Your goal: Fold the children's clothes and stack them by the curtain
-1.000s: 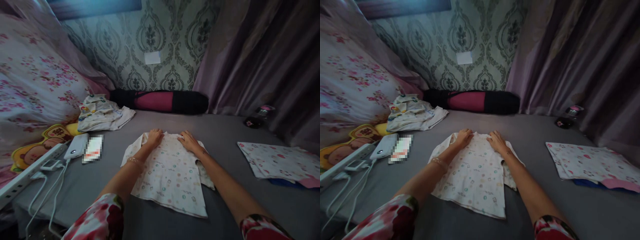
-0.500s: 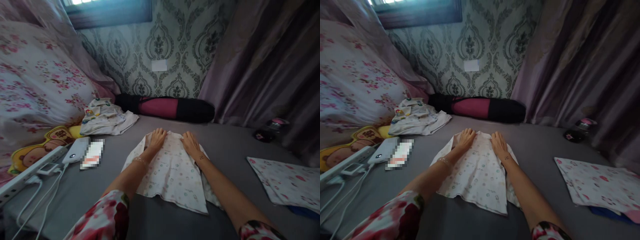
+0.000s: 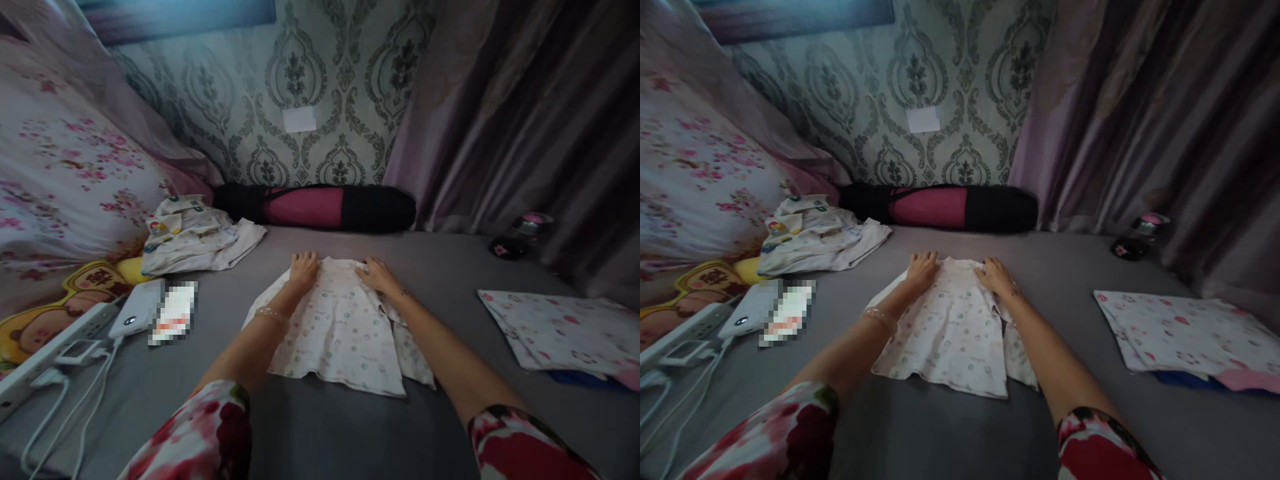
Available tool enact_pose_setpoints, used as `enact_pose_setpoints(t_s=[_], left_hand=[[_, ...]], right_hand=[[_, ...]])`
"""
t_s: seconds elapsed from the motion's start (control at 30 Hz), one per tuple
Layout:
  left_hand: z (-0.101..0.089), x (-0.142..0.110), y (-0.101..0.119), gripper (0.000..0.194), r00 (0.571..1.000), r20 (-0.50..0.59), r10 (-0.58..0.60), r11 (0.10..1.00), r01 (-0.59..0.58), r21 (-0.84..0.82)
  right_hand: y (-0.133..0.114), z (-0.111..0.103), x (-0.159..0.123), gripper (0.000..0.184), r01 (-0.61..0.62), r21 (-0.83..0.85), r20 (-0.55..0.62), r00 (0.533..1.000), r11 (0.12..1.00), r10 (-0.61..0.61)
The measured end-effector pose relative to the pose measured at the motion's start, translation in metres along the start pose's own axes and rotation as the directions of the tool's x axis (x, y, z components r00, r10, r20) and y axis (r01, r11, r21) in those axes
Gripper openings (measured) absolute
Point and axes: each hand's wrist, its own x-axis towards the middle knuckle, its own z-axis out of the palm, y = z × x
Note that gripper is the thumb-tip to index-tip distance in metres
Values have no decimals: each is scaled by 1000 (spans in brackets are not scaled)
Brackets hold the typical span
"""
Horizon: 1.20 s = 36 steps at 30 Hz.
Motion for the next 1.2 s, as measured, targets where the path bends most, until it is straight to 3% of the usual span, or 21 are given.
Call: enact_pose_setpoints(t_s=[0.1,0.23,0.4,0.5,0.6,0.77,0.9,1.07,1.2], left_hand=[[-21,-22,-10,39,998,-28,-56,998,56,-19],[-39,-66,-26,48,989,-12,-150,988,150,-30],[-43,-119,-42,52,982,-8,-190,980,189,-62],[-38,-142,-52,56,984,-20,-177,981,175,-82],[-31,-160,-59,58,989,-28,-147,978,141,-153],[-29,-179,-64,57,996,79,-43,943,67,-326],[-44,-185,-68,60,983,172,57,916,17,-400],[-68,-185,-76,59,928,304,215,861,-33,-507],[-74,-183,-89,67,881,367,299,829,-50,-556]], right_hand=[[24,-15,-5,40,-200,259,147,975,945,166],[51,-32,-31,44,-363,471,272,927,804,259],[67,-45,-71,33,-485,658,414,872,576,262],[70,-51,-88,21,-484,707,438,872,516,217],[66,-57,-99,15,-489,664,427,869,566,250],[51,-61,-120,28,-490,409,347,864,770,365],[50,-62,-144,47,-380,322,335,902,867,271],[54,-54,-167,56,-172,405,226,970,898,84],[52,-40,-174,51,-158,390,117,986,907,121]])
